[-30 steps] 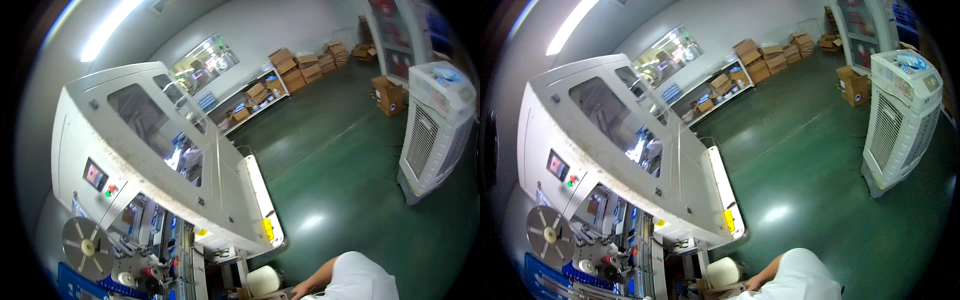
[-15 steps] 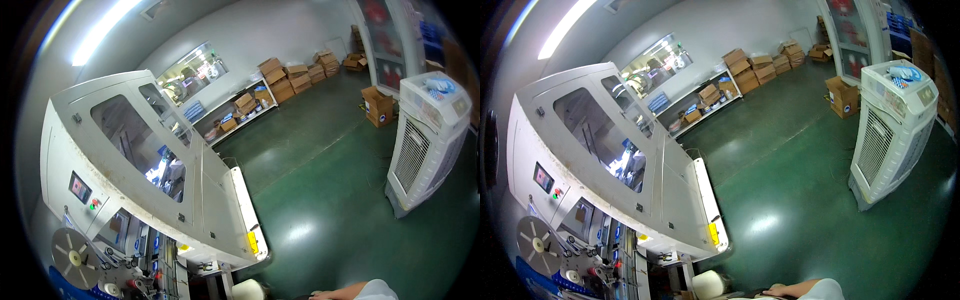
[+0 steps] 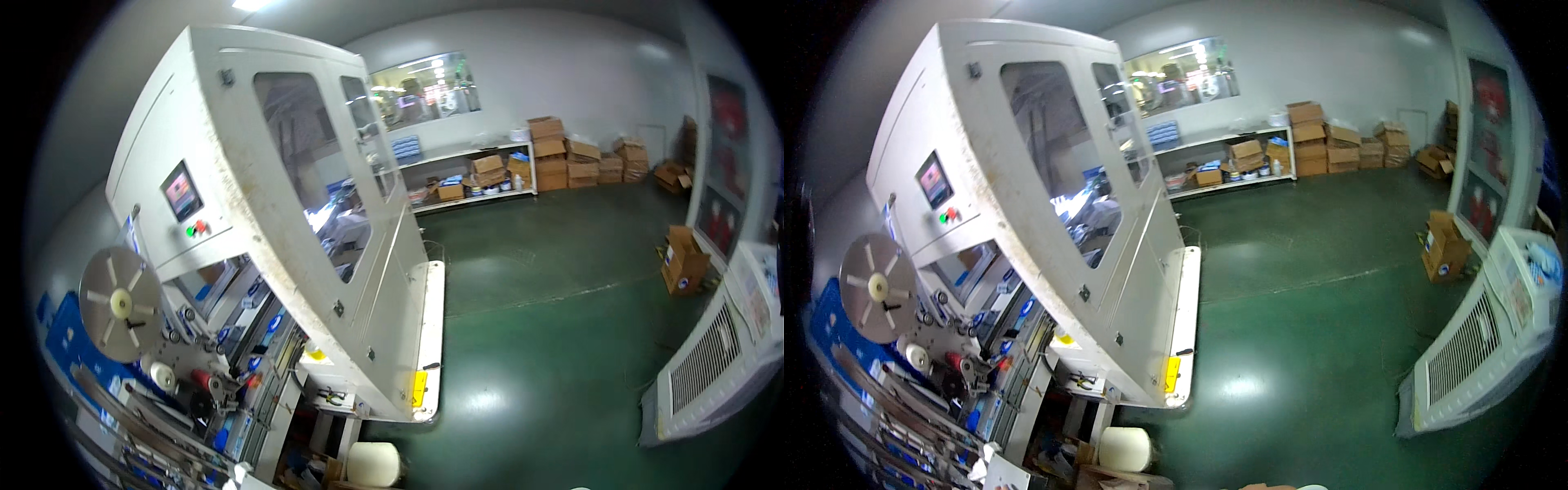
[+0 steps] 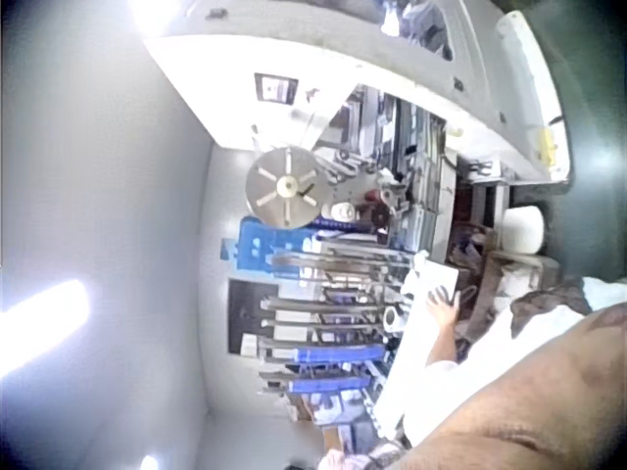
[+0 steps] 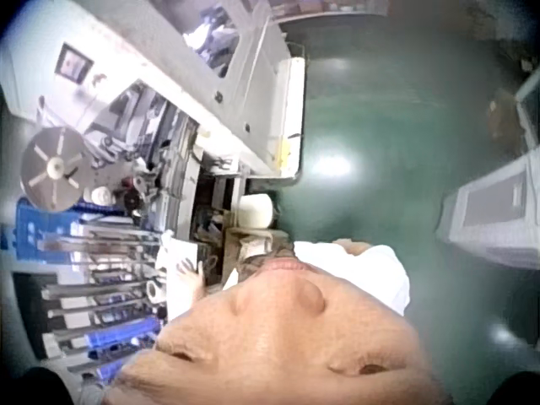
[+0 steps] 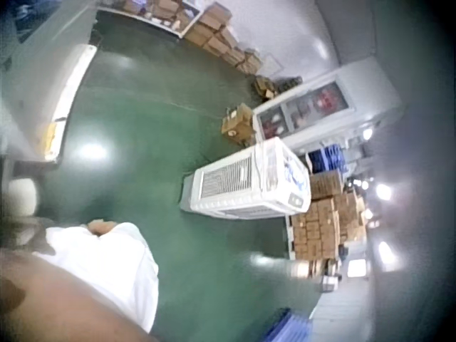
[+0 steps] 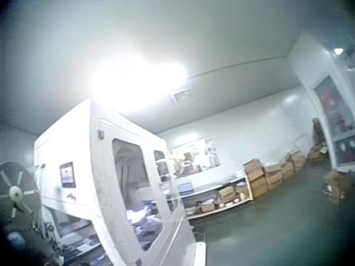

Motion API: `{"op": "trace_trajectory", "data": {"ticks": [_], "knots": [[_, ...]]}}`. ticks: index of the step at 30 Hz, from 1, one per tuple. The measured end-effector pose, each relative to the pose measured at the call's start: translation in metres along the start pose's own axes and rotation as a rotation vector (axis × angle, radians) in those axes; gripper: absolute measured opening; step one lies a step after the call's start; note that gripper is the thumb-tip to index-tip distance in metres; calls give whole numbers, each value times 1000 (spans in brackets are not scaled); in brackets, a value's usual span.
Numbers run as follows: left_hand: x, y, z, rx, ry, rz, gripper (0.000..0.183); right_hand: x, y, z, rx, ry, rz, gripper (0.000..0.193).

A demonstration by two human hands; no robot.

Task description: The person operates a packaging machine in a factory setting, loading blue plastic trays into a vertical hopper and adjusting a metal guide plate on the conveyor. The person also briefly interacts with a colleague's waist pouch before resuming the task of feeding trays into the machine.

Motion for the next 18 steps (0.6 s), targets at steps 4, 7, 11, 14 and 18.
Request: {"op": "trace_trajectory", "data": {"ticks": [4, 7, 11, 14, 18], "knots": [[-10, -23, -3, -20, -13, 16, 78, 11, -12, -2, 22, 9, 95, 51], [-13, -29, -3, -19, -10, -18, 79, 20, -17, -3, 37, 14, 164, 49], [-14, -32, -4, -23, -3, -7, 79, 34, -18, -7, 62, 14, 247, 47], [-13, -28, -4, 42, -20, -44, 76, 49, -12, -11, 83, 2, 314, 46], [-13, -37, -4, -116, -21, 106, 83, 82, 3, -20, 121, -57, 437, 44]]}}
Point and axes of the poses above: each hand's wrist, its own z-axis away from the middle knuckle, its own y-axis out of the palm, x = y × z, the point moved 7 cm from there along -z, towards the middle knuckle, and after that the axes turned 7 degrees about -z, right-handed, at the moved point
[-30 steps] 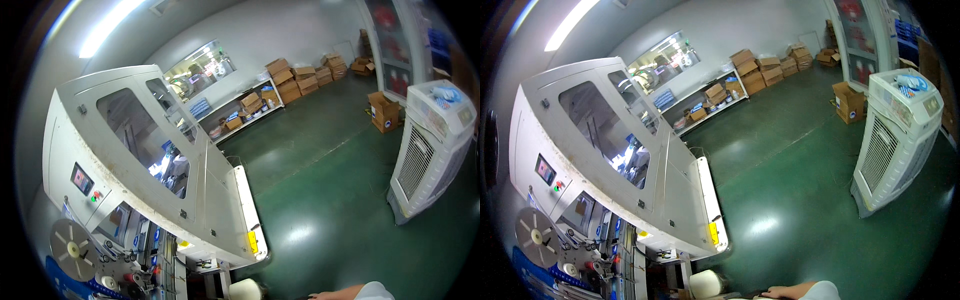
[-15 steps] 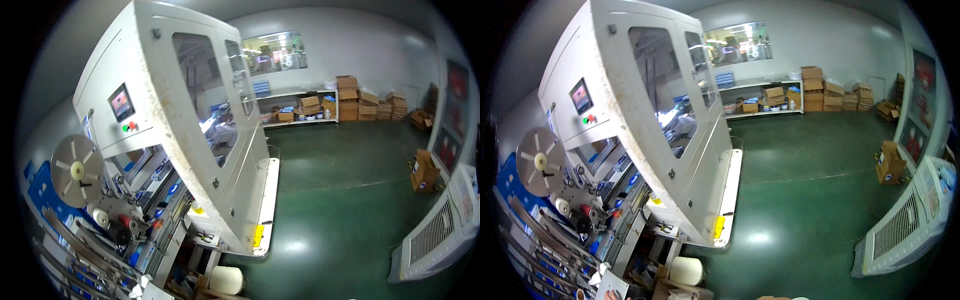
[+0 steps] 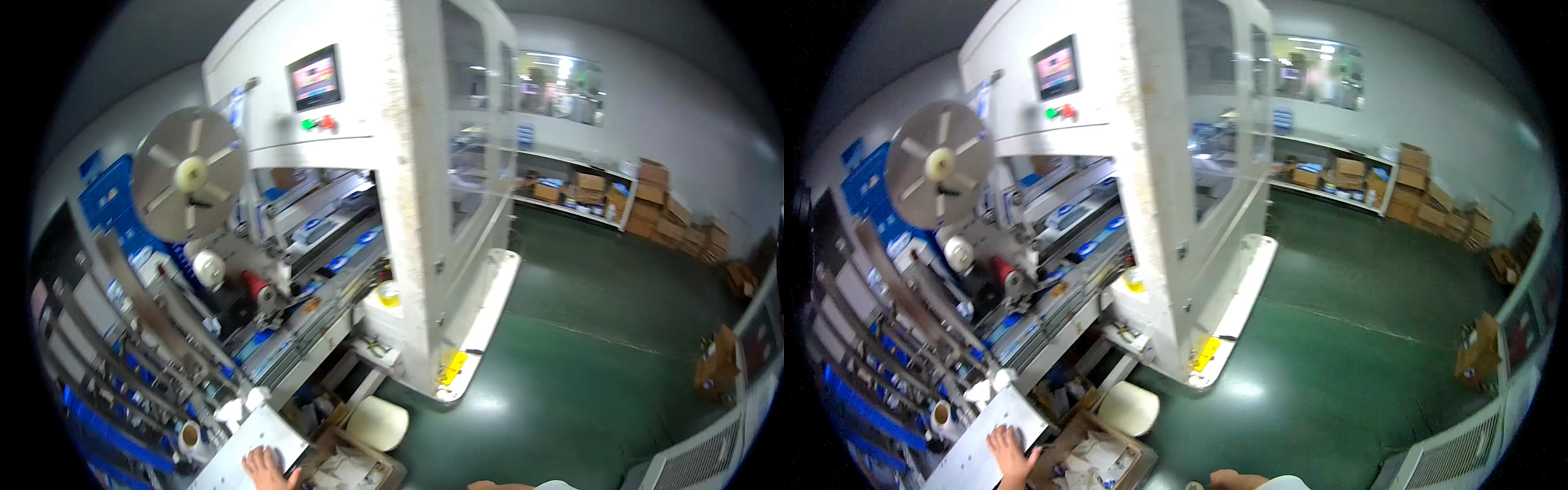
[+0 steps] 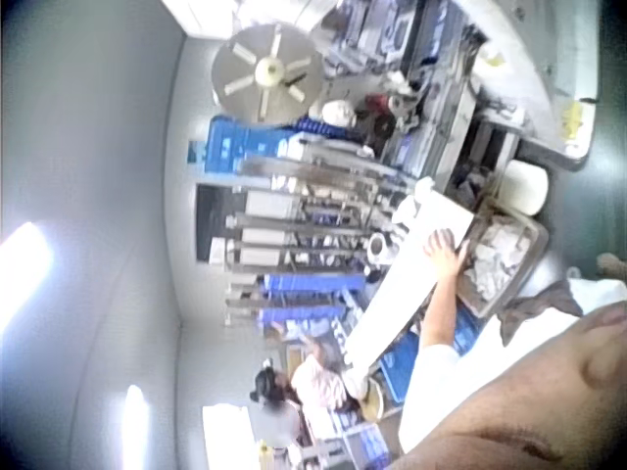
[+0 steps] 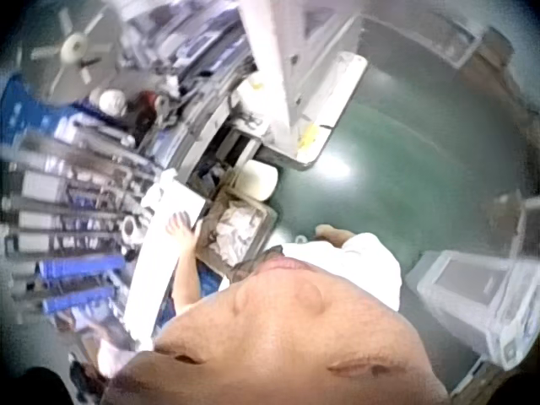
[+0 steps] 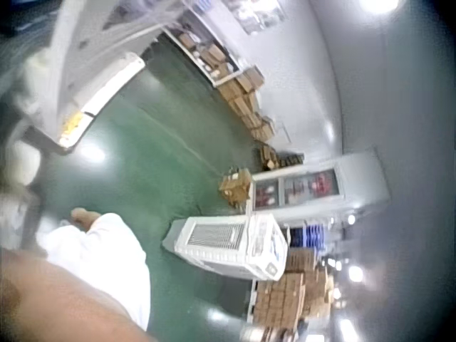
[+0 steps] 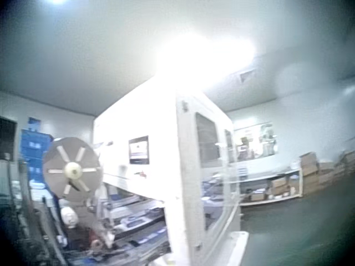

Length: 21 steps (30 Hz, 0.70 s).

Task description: The person operates a packaging machine in a factory setting, loading blue plastic trays into a vertical hopper and adjusting a metal guide plate on the conveyor. The person also briefly interacts with a colleague's waist pouch before resuming the task of feeding trays into the machine.

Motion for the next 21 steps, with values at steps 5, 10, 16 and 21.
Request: {"op": "trace_trajectory", "data": {"ticks": [5, 10, 16, 21], "knots": [[5, 11, 7, 69, -52, 82, 80, 59, -1, -43, 22, -197, 226, 44], [5, 3, 8, -103, 1, 230, 70, 97, 51, -90, 90, -470, 303, 51], [8, -19, 77, -214, -111, 451, 54, 206, 71, -75, 63, -544, 414, 57], [52, -72, 247, -183, 68, 528, 40, 317, 117, 4, -63, -795, 230, 45]]}}
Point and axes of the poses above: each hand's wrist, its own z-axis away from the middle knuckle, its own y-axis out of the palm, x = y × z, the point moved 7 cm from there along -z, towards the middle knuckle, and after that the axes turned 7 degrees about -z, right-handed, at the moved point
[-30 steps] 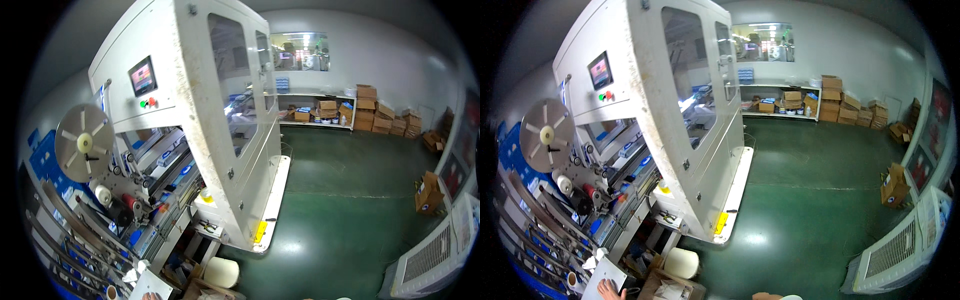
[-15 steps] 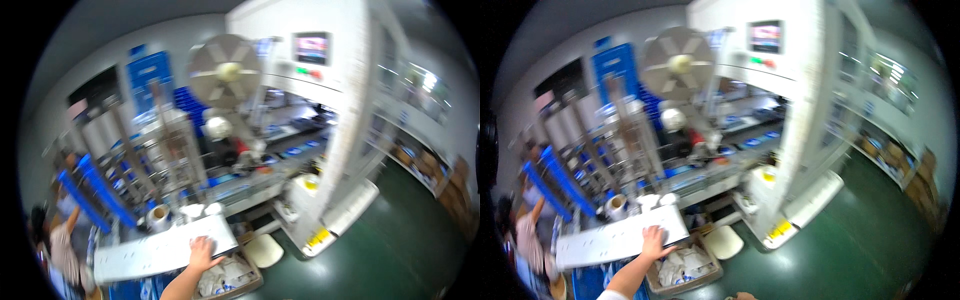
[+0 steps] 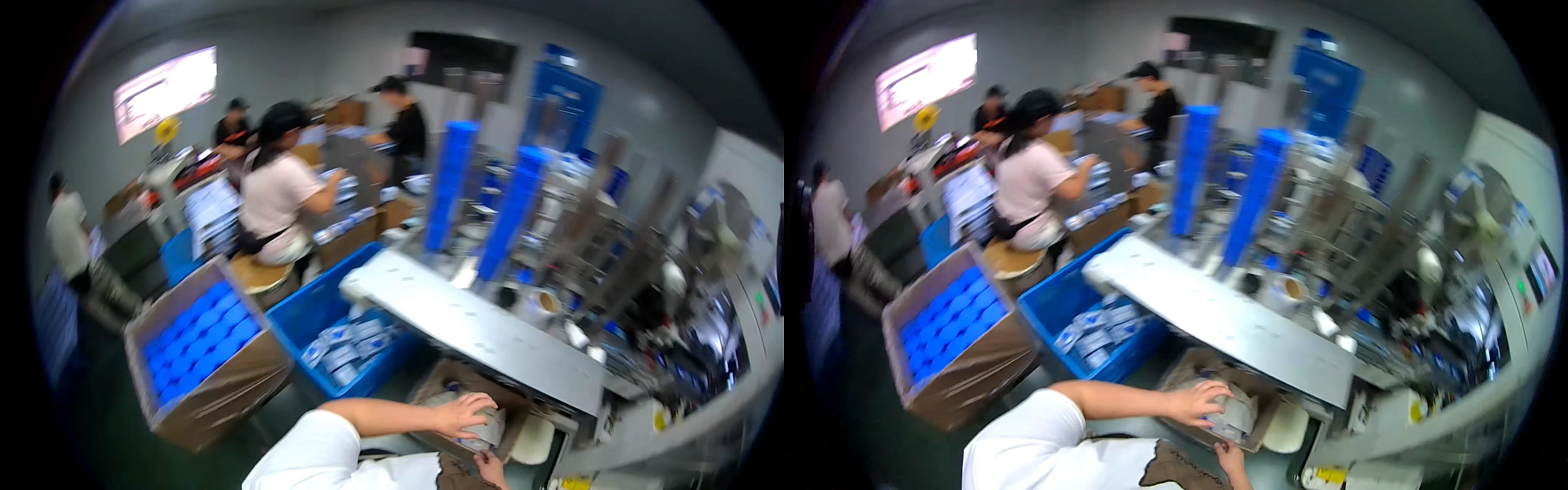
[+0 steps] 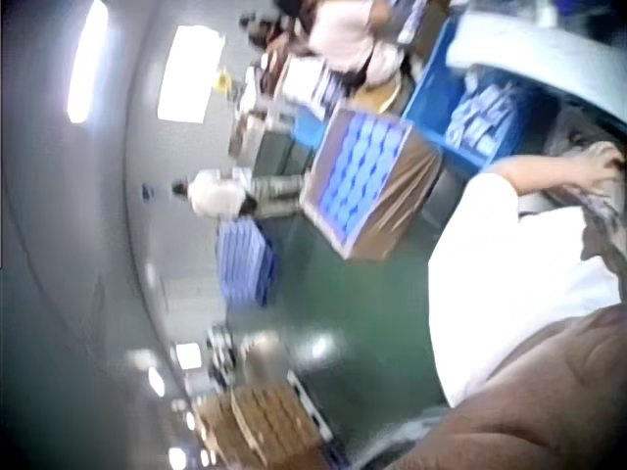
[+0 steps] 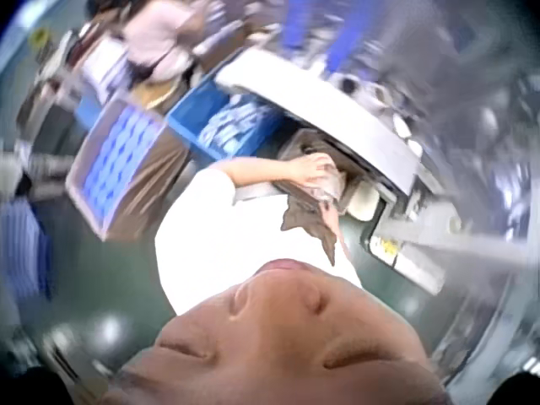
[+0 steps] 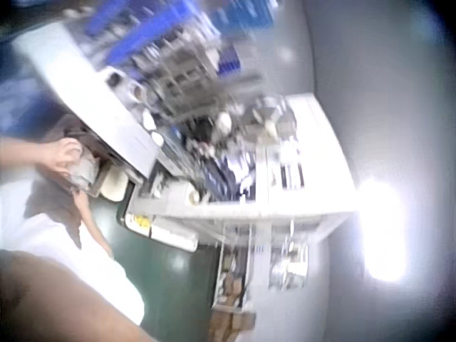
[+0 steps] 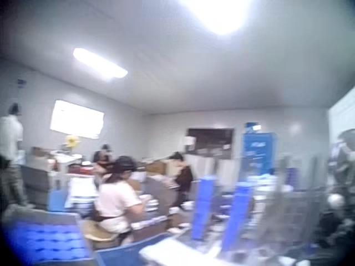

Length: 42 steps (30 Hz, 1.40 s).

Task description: The person operates a packaging machine in a factory setting, loading blue plastic trays into a vertical hopper and adjusting a metal guide plate on the conveyor. The person also briefly interacts with a colleague's waist pouch before resuming the task of feeding trays into the machine.

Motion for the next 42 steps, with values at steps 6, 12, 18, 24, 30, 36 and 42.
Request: {"op": "trace_trajectory", "data": {"ticks": [6, 12, 18, 24, 30, 36, 42], "knots": [[37, -206, 154, -314, -327, -188, 20, 6, 140, -46, 289, 114, 267, 56], [18, -391, 334, -749, -935, -607, 21, 48, 212, -61, 697, -39, 386, 47], [-13, -411, 507, -1160, -1624, -330, 32, 190, 199, -80, 499, -264, 368, 46], [11, -386, 475, -947, -1498, 39, 28, 256, 198, -76, 379, -103, 248, 49], [49, -376, 396, -389, -1202, -228, 37, 219, 208, -40, 323, -54, 297, 54], [85, -344, 402, -142, -1229, -332, 32, 102, 189, 46, 359, 165, 379, 62], [85, -338, 403, -73, -1257, -197, 37, 23, 177, 164, 408, 305, 259, 51]]}}
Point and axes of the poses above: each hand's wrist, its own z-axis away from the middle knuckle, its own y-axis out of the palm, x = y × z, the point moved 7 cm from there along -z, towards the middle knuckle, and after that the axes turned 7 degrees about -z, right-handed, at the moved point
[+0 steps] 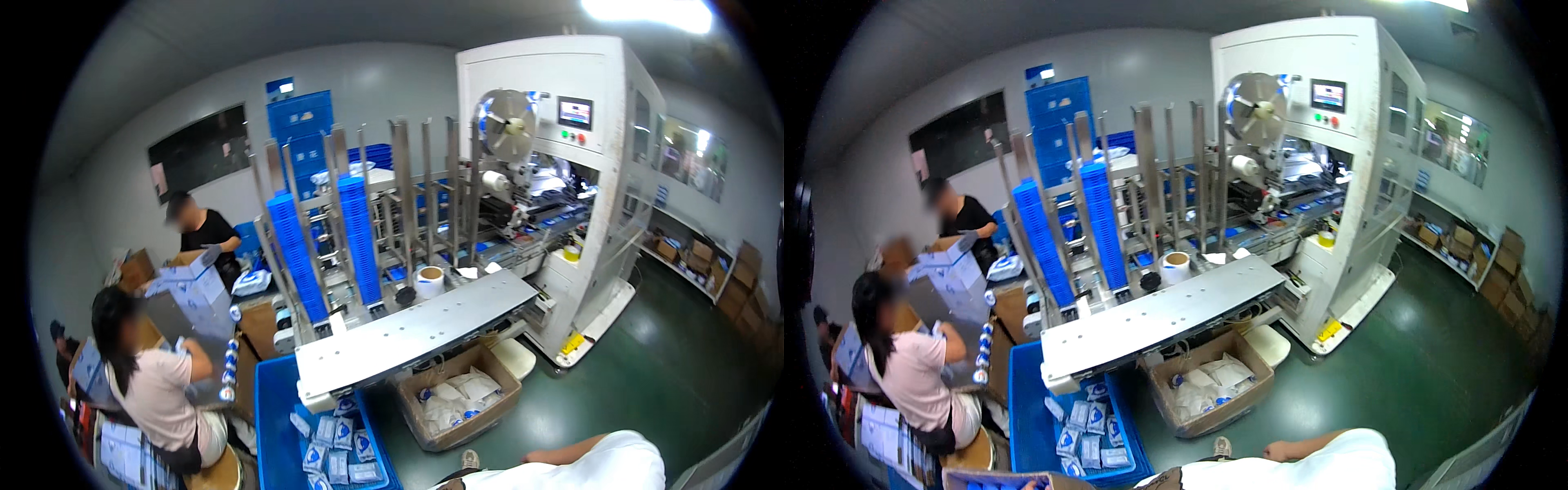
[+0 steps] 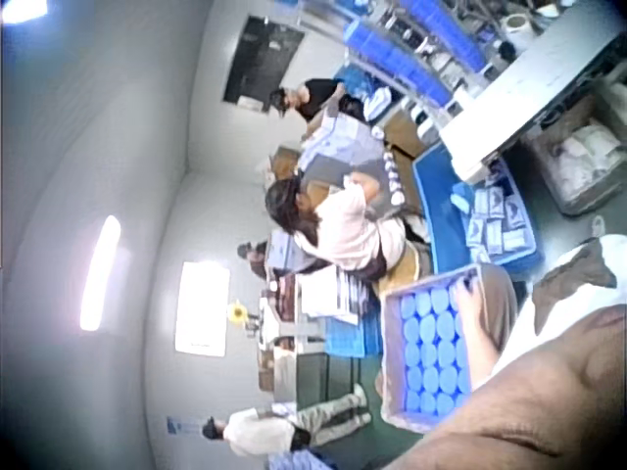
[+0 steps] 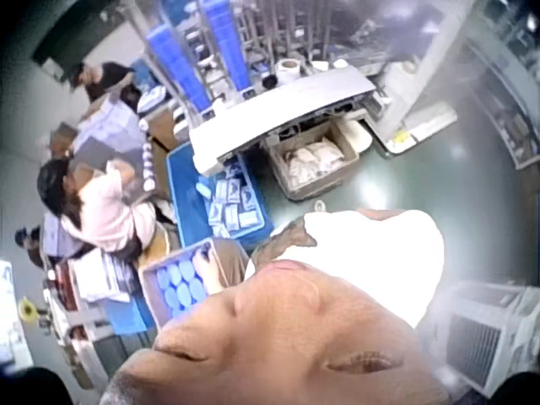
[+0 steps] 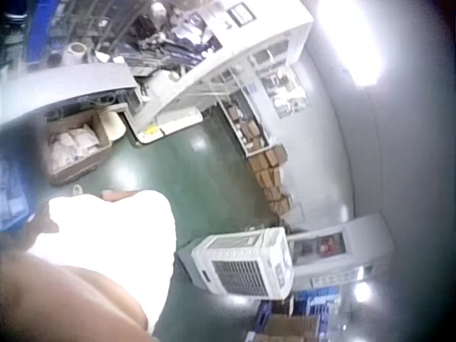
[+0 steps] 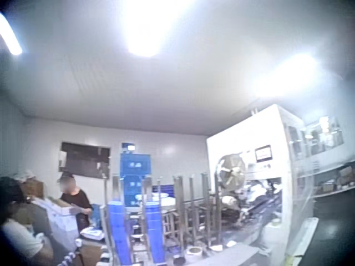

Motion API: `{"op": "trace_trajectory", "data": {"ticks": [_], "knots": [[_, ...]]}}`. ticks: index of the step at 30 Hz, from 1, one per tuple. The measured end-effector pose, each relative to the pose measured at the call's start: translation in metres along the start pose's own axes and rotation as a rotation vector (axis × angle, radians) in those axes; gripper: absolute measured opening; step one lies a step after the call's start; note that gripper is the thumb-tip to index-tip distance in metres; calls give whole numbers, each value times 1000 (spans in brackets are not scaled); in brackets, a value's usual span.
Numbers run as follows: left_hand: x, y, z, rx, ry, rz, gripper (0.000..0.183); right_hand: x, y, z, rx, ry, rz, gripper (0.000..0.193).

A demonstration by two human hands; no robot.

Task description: The person operates a packaging machine in a factory setting, loading blue plastic trays into a vertical hopper and adjusting a metal guide plate on the conveyor. The person also briefly interacts with a colleague's waist pouch before resuming the task of feeding trays into the machine.

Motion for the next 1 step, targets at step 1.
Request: {"op": "trace_trajectory", "data": {"ticks": [1], "knots": [[2, -1, 1, -16, -12, -10, 35, -11, 14, 20, -27, -1, -57, 51]]}}
Point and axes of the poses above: each hand's wrist, its own z-axis away from the middle knuckle, its own y-axis out of the palm, x = y × z, the point moved 7 cm from there along -z, towards the middle knuckle, and after that the axes turned 7 degrees about -z, right-handed, at the moved point
